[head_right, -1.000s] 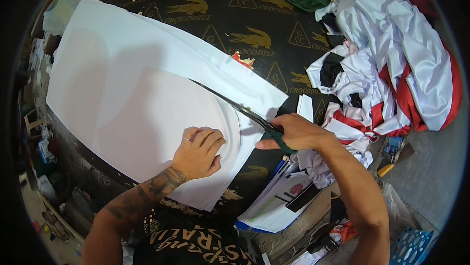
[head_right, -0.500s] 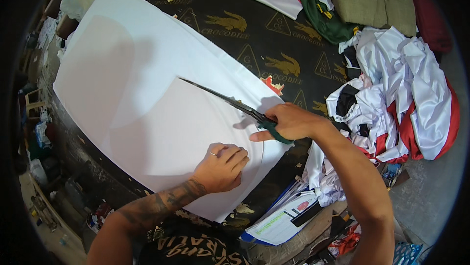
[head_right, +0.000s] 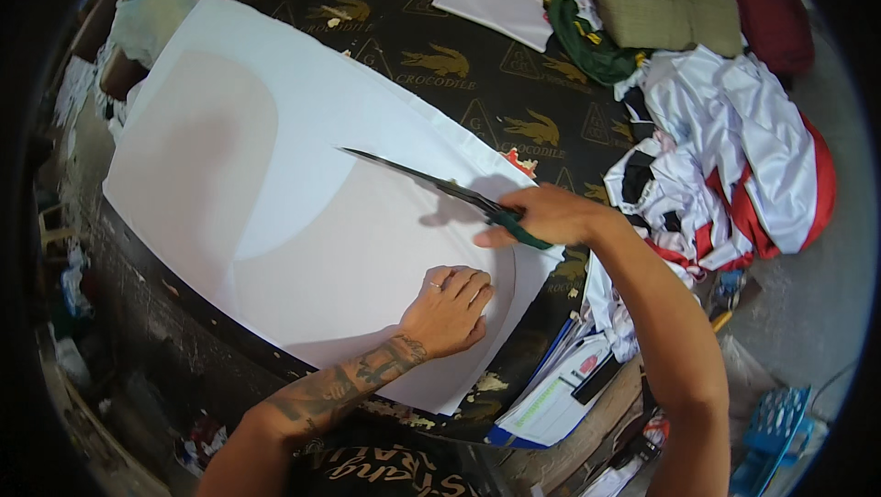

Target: The person cuts a large white sheet of fabric into smaller pieces using scissors, then places a red and white patterned fabric on the table and cuts it into rectangular pieces. The person folds and stacks the cut pieces on the table.

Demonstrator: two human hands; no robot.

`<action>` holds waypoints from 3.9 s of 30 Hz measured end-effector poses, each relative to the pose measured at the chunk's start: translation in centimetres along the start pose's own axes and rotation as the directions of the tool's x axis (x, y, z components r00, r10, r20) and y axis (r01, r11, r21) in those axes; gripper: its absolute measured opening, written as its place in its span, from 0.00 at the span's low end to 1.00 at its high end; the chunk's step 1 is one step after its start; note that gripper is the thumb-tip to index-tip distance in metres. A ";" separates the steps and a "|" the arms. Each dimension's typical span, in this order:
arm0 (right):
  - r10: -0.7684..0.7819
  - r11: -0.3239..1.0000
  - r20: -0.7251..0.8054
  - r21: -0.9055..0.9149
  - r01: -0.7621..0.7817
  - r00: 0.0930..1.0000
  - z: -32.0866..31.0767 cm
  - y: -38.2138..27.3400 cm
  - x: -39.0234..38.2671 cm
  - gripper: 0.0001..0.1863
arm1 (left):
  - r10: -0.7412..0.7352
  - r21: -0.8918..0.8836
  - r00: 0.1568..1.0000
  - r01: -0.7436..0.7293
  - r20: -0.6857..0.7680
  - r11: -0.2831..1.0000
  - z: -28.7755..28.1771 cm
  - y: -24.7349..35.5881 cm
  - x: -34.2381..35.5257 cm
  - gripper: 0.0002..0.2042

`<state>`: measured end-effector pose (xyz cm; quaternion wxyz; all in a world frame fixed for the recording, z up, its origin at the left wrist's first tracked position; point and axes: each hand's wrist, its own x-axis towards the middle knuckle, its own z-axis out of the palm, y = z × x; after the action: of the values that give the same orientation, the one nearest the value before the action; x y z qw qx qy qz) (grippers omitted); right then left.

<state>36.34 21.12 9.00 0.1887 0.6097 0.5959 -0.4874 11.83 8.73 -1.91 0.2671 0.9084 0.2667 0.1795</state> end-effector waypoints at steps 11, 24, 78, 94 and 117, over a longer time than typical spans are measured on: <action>0.346 0.552 0.134 0.772 -0.317 0.929 27.9 7.9 -25.8 0.34 | -0.057 -0.181 0.991 0.078 0.120 0.980 -3.9 4.9 -10.3 0.21; 0.132 0.729 0.053 0.671 -0.133 0.990 38.6 9.8 -30.3 0.30 | -0.661 -0.395 0.746 0.633 0.080 0.666 -5.1 9.4 -21.7 0.08; -0.051 0.923 0.226 0.382 -0.040 0.973 35.6 0.7 -15.8 0.34 | -0.709 -0.769 0.326 0.411 0.625 -0.490 3.0 15.1 -23.0 0.07; -0.099 0.929 0.179 0.370 0.027 0.979 31.6 -8.7 -9.1 0.39 | -0.627 -0.680 0.316 0.532 0.712 -0.505 3.6 13.8 -23.3 0.11; -0.085 0.961 0.082 0.269 0.060 0.993 28.9 -18.5 -5.4 0.36 | -0.880 -0.860 0.474 0.455 0.016 0.230 -18.0 1.8 -30.5 0.01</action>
<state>9.80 -1.24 6.80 0.1146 0.5838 0.5376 -0.5975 -20.10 -3.23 7.82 0.6024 0.3969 0.5955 0.3534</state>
